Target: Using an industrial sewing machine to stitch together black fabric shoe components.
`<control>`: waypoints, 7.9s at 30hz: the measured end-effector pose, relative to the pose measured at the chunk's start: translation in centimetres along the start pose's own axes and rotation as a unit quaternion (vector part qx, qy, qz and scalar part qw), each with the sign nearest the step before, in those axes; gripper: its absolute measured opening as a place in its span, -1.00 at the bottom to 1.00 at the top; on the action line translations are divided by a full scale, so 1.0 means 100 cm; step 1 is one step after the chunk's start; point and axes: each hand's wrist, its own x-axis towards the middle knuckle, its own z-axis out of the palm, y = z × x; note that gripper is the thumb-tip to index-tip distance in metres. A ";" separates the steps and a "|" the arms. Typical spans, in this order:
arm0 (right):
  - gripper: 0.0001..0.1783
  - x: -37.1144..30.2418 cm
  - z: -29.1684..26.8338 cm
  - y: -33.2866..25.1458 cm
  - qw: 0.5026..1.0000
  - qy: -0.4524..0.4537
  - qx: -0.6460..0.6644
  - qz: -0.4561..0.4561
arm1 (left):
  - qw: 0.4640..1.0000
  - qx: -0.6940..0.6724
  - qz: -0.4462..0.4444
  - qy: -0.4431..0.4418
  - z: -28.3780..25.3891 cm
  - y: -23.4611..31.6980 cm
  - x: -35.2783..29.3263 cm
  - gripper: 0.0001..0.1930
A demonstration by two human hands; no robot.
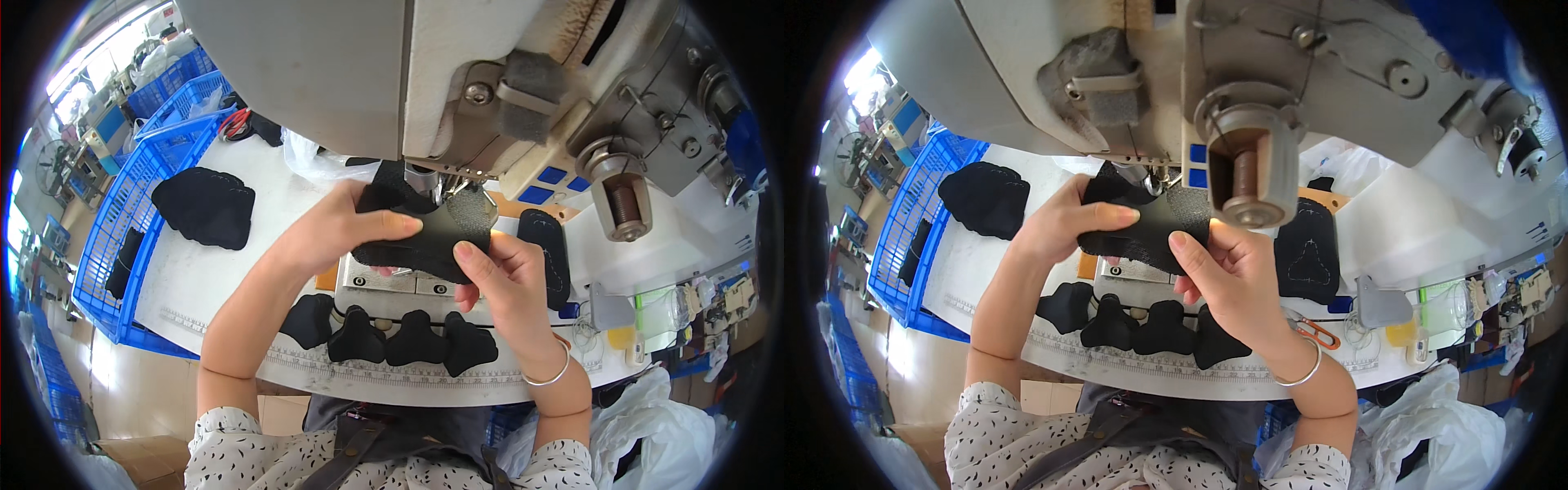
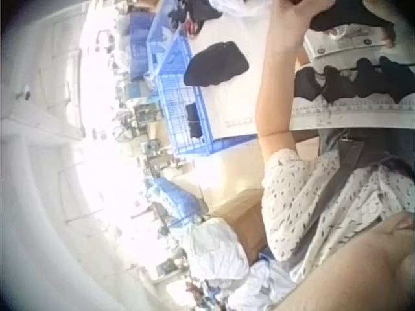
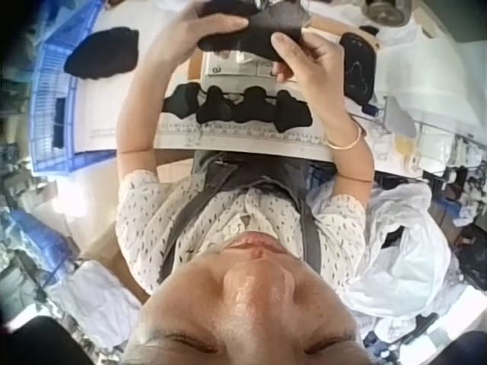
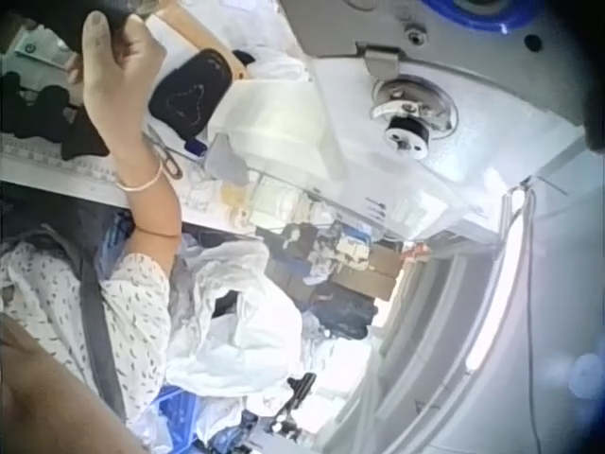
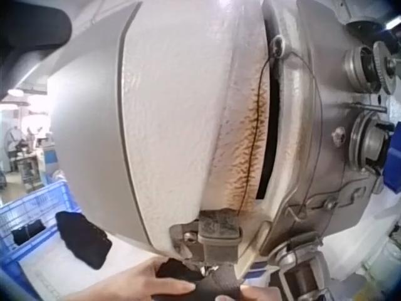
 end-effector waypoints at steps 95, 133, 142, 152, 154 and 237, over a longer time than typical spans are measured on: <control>-0.67 0.015 -0.008 0.009 0.703 0.062 -0.523 -0.479 | 0.997 0.016 0.065 0.047 -0.019 -0.012 0.013 -0.82; -0.69 0.009 -0.012 0.006 0.727 0.068 -0.530 -0.432 | 0.986 -0.058 0.125 0.093 0.024 -0.033 -0.025 -0.69; -0.70 0.015 -0.014 0.005 0.715 0.067 -0.513 -0.471 | 0.964 -0.001 0.248 0.097 0.045 -0.048 -0.022 -0.80; -0.67 0.016 -0.017 0.004 0.696 0.028 -0.503 -0.511 | 0.988 -0.068 0.088 0.106 0.057 -0.039 -0.032 -0.80; -0.65 0.011 -0.019 0.007 0.644 0.006 -0.536 -0.546 | 0.982 -0.117 0.084 0.121 0.054 -0.044 -0.034 -0.84; -0.65 0.018 -0.015 0.008 0.694 0.070 -0.547 -0.463 | 0.988 0.008 0.079 0.134 0.029 -0.022 0.002 -0.78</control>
